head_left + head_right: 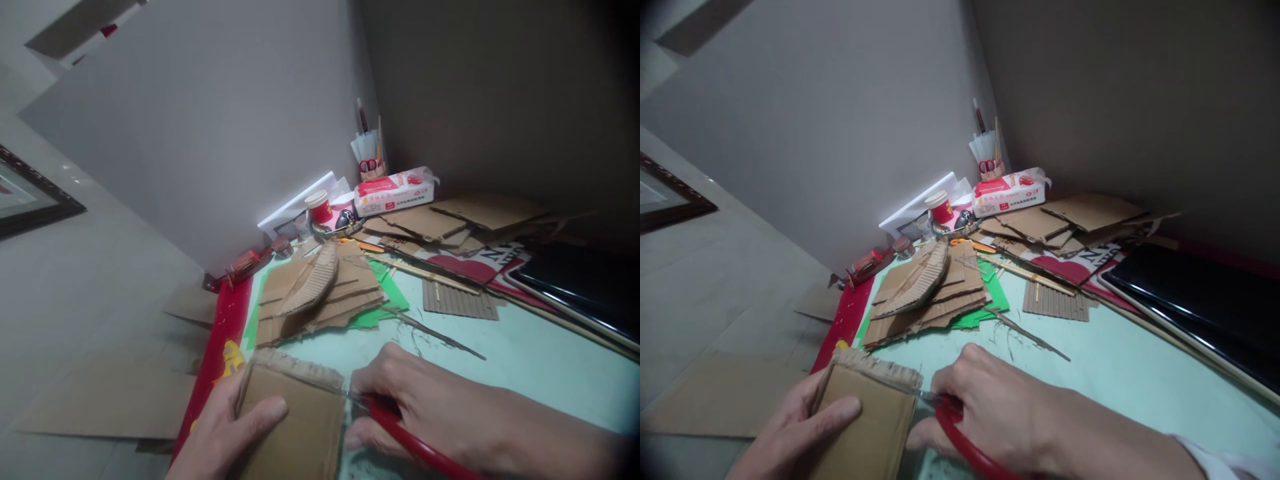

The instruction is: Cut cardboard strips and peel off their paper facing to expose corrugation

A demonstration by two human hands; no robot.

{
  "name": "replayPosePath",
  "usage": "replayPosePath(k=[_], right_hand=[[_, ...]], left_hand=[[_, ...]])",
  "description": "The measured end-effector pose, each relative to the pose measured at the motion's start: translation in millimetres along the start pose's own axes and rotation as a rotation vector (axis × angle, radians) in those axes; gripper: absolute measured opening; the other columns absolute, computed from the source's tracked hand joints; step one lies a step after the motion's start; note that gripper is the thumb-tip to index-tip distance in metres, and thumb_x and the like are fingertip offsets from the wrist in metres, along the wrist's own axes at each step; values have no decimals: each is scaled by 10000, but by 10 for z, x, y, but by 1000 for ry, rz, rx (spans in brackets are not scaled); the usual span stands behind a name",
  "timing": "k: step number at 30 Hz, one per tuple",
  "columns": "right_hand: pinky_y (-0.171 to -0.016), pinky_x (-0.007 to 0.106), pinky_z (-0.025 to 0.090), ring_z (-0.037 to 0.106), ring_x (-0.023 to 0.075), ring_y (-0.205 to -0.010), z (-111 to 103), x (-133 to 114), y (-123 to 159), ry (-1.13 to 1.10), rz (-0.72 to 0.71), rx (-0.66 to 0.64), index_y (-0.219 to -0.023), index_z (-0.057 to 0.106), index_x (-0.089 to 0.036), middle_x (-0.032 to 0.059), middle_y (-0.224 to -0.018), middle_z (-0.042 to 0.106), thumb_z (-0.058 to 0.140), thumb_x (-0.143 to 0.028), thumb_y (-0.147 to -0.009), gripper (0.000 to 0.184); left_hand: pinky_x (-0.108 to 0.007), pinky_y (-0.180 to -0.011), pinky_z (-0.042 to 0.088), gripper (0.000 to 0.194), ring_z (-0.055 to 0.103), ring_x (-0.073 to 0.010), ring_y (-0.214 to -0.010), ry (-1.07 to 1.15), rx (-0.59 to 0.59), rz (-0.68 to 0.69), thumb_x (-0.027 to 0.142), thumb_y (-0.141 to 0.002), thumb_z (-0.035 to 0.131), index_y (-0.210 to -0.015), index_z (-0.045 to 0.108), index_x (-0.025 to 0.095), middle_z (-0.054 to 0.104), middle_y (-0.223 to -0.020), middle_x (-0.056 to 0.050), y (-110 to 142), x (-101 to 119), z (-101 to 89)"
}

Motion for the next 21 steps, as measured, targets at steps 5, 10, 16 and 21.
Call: replayPosePath(k=[5,10,16,21], right_hand=[[-590,264,427,597,218,-735,24,28,24,-17,38,-11,-765,696,-179,73,-819,618,643,-621,-845,452],[-643,296,452,594,223,-746,-1,70,50,-38,109,-84,-895,610,-222,37,-844,598,703,-512,-795,321],[-631,302,430,558,205,-714,-71,202,27,-63,198,-65,-819,502,-229,36,-851,651,684,-488,-793,317],[-538,262,366,547,190,-678,67,335,66,-88,206,-96,-794,621,-201,30,-783,657,666,-602,-825,405]], left_hand=[[-528,-955,510,455,716,-390,-1041,43,-7,-19,460,-701,827,-1096,760,245,789,-1130,-39,11,5,25],[-434,-869,538,447,698,-366,-1096,113,-85,15,406,-734,802,-1148,740,250,809,-1042,-39,-52,19,85],[-345,-745,561,488,758,-299,-863,118,-199,78,406,-733,809,-1154,733,171,806,-975,-88,-164,5,140],[-370,-796,547,499,736,-312,-946,152,-228,80,395,-723,810,-1156,730,160,786,-1037,-109,-226,-47,129]])
Point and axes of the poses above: each hand's wrist, its own y-axis away from the middle knuckle, its own z-axis out of the palm, x = y × z, the point moved 10 cm from there along -y, towards the middle knuckle
